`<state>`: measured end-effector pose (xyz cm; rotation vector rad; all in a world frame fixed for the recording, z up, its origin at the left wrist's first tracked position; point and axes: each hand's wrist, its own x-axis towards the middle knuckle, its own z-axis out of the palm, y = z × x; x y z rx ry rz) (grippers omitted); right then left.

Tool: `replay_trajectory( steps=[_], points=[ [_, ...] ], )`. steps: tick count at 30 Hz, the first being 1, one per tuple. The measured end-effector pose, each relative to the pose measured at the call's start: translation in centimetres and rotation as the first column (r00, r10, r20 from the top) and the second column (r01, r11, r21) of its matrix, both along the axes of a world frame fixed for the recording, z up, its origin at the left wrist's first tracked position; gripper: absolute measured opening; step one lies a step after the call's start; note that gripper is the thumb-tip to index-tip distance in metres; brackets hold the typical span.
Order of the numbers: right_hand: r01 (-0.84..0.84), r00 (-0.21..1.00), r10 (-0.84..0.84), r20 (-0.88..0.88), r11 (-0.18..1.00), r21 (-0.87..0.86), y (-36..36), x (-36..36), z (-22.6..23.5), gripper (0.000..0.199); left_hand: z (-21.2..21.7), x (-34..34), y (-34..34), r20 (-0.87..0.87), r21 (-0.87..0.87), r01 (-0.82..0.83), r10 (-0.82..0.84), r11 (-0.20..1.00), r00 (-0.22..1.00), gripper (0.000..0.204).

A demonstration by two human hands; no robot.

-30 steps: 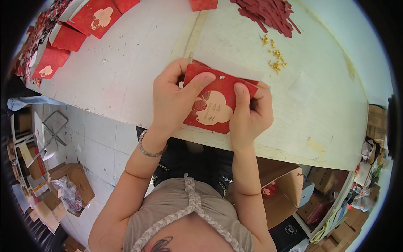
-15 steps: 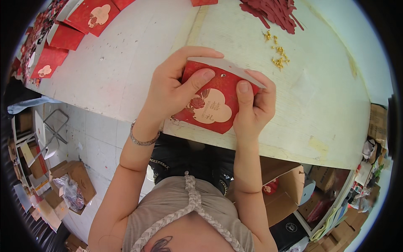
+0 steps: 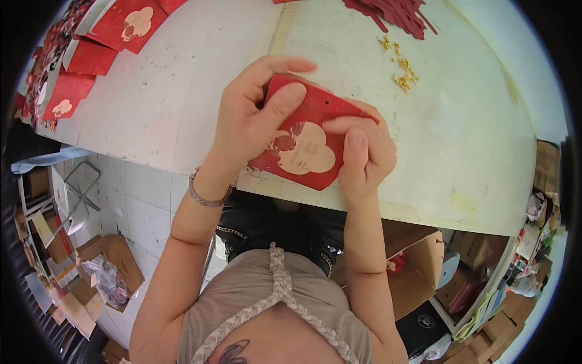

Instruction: The person repeatedly assembles small red paper gift boxes by folding flaps and inserting a red ribbon through a pre-punched hole. The person fills each box with wrapped candies, closes the lid, and places the finished box on the table. The process is repeated multiple times.

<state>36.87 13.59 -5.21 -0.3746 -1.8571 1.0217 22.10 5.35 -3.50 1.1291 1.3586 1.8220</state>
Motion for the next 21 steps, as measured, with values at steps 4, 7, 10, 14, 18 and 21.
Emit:
replay_trajectory(
  steps=[4, 7, 10, 14, 18, 21],
  points=[
    [-0.066, 0.997, 0.047, -0.055, 0.899, -0.432, -1.4, 0.2, 2.1, 0.02, -1.0, -0.3, -0.7, 0.097, 0.078, 0.103, -0.11, 0.992, 0.989, 0.013],
    [-0.117, 0.921, 0.234, 0.313, 0.929, -0.35, -1.2, 2.2, 3.0, 0.027, -1.3, -2.0, -0.2, 0.167, 0.242, 0.37, -0.415, 0.897, 0.894, 0.014],
    [0.138, 0.94, -0.101, 0.326, 0.986, -0.09, -1.6, 1.3, 2.5, 0.028, 1.0, -0.2, 0.6, -0.23, -0.042, -0.133, 0.12, 0.99, 0.966, 0.023],
    [0.268, 0.931, -0.325, 0.163, 0.917, 0.296, -2.1, -2.1, 1.5, 0.034, 3.2, 4.5, 0.1, -0.58, 0.099, -0.372, 0.357, 0.923, 0.732, 0.034],
    [-0.134, 0.966, 0.072, 0.248, 0.96, 0.245, 1.4, -2.7, 1.5, 0.031, 0.7, 1.7, 0.4, -0.219, -0.037, -0.438, 0.42, 0.898, 0.881, 0.022],
    [0.195, 0.913, -0.218, 0.344, 0.976, 0.101, 12.2, -5.8, 2.6, 0.02, -0.8, -1.7, -0.3, -0.172, -0.064, -0.229, 0.216, 0.971, 0.961, 0.015]
  ],
)
